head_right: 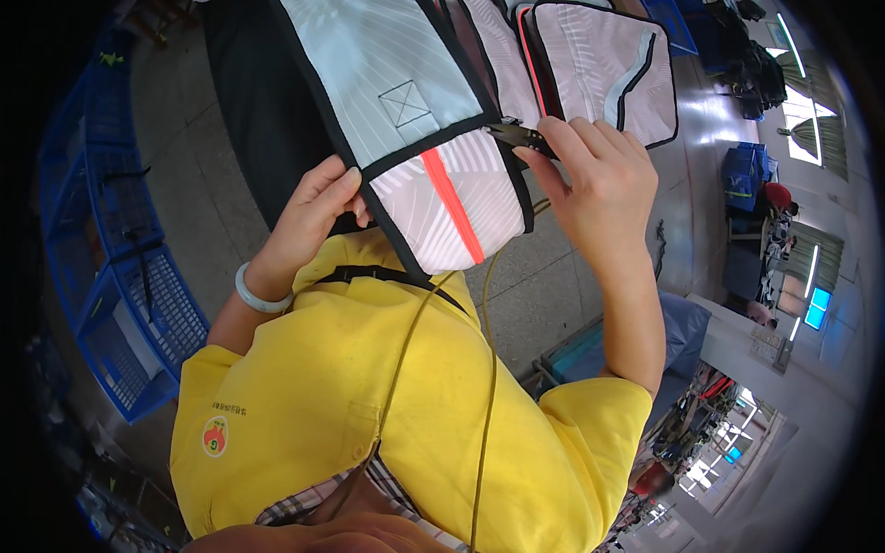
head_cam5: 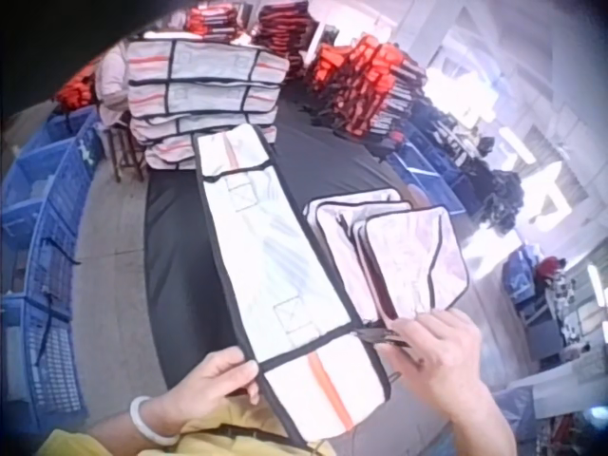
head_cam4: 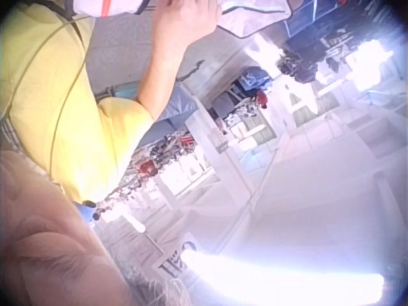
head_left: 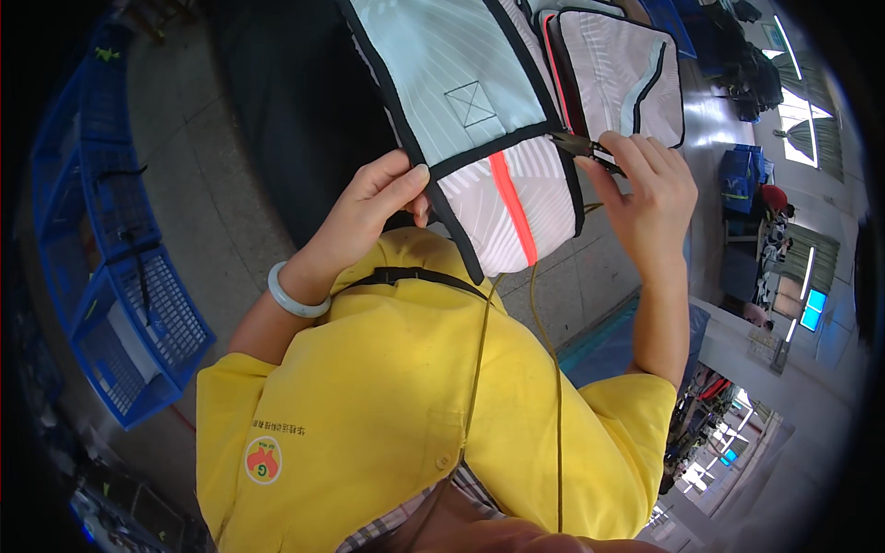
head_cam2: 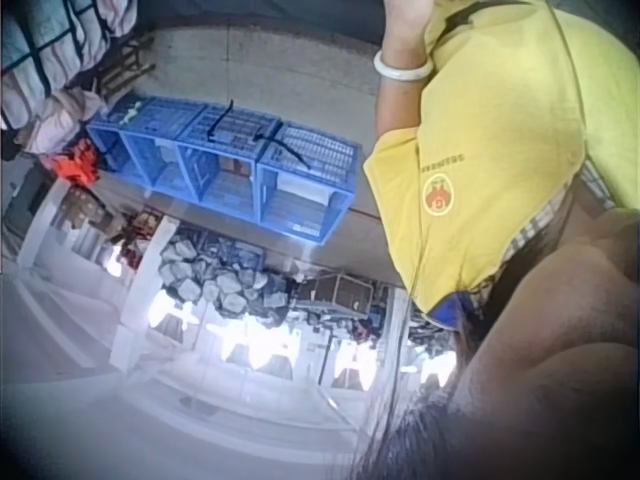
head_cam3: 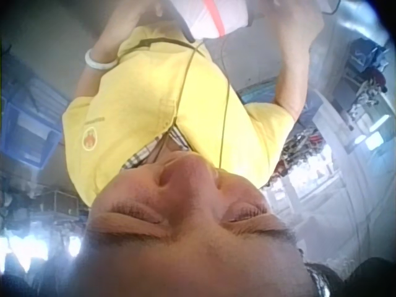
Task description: Trimming loose threads and excess material from manufactured bags or cases using snips.
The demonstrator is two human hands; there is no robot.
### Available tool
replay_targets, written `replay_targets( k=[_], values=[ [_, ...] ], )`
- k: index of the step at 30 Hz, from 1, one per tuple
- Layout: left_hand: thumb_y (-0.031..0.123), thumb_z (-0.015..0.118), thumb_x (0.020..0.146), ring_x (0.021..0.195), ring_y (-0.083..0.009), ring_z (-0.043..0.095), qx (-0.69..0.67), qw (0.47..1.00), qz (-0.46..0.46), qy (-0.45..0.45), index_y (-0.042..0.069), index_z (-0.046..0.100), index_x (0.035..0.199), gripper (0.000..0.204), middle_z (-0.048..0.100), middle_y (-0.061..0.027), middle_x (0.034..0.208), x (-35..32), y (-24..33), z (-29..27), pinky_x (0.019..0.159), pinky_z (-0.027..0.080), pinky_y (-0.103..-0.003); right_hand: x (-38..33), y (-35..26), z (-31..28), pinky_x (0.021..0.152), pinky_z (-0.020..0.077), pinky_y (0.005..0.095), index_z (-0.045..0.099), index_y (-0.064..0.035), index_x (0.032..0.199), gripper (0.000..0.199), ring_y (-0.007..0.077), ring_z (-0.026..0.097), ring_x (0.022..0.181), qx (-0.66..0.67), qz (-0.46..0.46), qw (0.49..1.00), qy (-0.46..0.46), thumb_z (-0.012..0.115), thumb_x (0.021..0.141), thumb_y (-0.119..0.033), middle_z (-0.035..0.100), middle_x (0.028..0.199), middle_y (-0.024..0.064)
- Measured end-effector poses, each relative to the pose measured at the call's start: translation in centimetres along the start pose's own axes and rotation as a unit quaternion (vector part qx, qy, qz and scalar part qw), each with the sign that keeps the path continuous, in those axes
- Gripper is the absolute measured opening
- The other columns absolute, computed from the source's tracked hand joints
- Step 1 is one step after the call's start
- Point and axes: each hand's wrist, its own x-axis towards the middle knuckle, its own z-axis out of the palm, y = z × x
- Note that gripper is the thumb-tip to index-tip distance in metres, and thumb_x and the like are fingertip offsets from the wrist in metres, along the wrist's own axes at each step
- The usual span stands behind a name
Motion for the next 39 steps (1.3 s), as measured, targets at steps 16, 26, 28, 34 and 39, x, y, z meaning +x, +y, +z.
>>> replay_targets(
  k=[16, 26, 28, 34, 39],
  values=[
    [0.018, 0.048, 0.101, 0.071, -0.0085, 0.055, -0.025, 1.000, -0.010, -0.001, 0.003, 0.058, 0.093, 0.020, 0.056, -0.0012, 0.077, -0.2, -0.1, -0.2, 0.071, 0.048, -0.024, 0.9, -0.5, 0.2, 0.057, 0.0401, 0.0321, 0.063, -0.0104, 0.087, 0.023, 0.0191, 0.057, 0.065, -0.011, -0.020, 1.000, -0.012, 0.076, 0.074, -0.024, 0.058, 0.071, 0.0010],
    [0.019, 0.048, 0.101, 0.070, -0.0079, 0.055, -0.007, 1.000, -0.001, -0.003, 0.004, 0.059, 0.095, 0.020, 0.056, -0.0002, 0.075, -0.1, -0.2, -0.1, 0.070, 0.048, -0.024, 0.5, 0.0, 0.4, 0.057, 0.0391, 0.0312, 0.064, -0.0103, 0.087, 0.023, 0.0183, 0.056, 0.065, -0.009, -0.028, 1.000, 0.009, 0.077, 0.073, -0.024, 0.057, 0.072, 0.0006],
    [0.020, 0.048, 0.101, 0.069, -0.0076, 0.055, -0.003, 1.000, 0.007, -0.003, 0.004, 0.059, 0.095, 0.021, 0.056, 0.0003, 0.074, -0.1, -0.2, -0.1, 0.070, 0.048, -0.024, 0.8, -0.1, 0.2, 0.057, 0.0389, 0.0312, 0.064, -0.0102, 0.087, 0.023, 0.0182, 0.056, 0.065, -0.011, -0.033, 0.999, 0.002, 0.077, 0.073, -0.024, 0.057, 0.072, 0.0005],
    [0.020, 0.048, 0.101, 0.069, -0.0075, 0.055, -0.003, 1.000, 0.014, -0.010, 0.004, 0.059, 0.096, 0.020, 0.056, 0.0001, 0.075, 0.0, -0.3, -0.3, 0.070, 0.047, -0.024, 1.1, 0.0, 0.2, 0.057, 0.0385, 0.0312, 0.064, -0.0102, 0.087, 0.022, 0.0179, 0.055, 0.065, -0.017, -0.047, 0.999, -0.007, 0.077, 0.073, -0.023, 0.057, 0.071, 0.0004],
    [0.021, 0.048, 0.101, 0.069, -0.0074, 0.055, -0.009, 1.000, 0.011, -0.008, 0.004, 0.058, 0.095, 0.021, 0.056, 0.0003, 0.075, -0.1, -0.4, -0.4, 0.069, 0.048, -0.024, 1.0, 0.1, 0.2, 0.057, 0.0383, 0.0313, 0.063, -0.0101, 0.086, 0.022, 0.0179, 0.055, 0.065, -0.006, -0.045, 0.999, -0.013, 0.076, 0.074, -0.023, 0.058, 0.071, 0.0005]
  ],
)
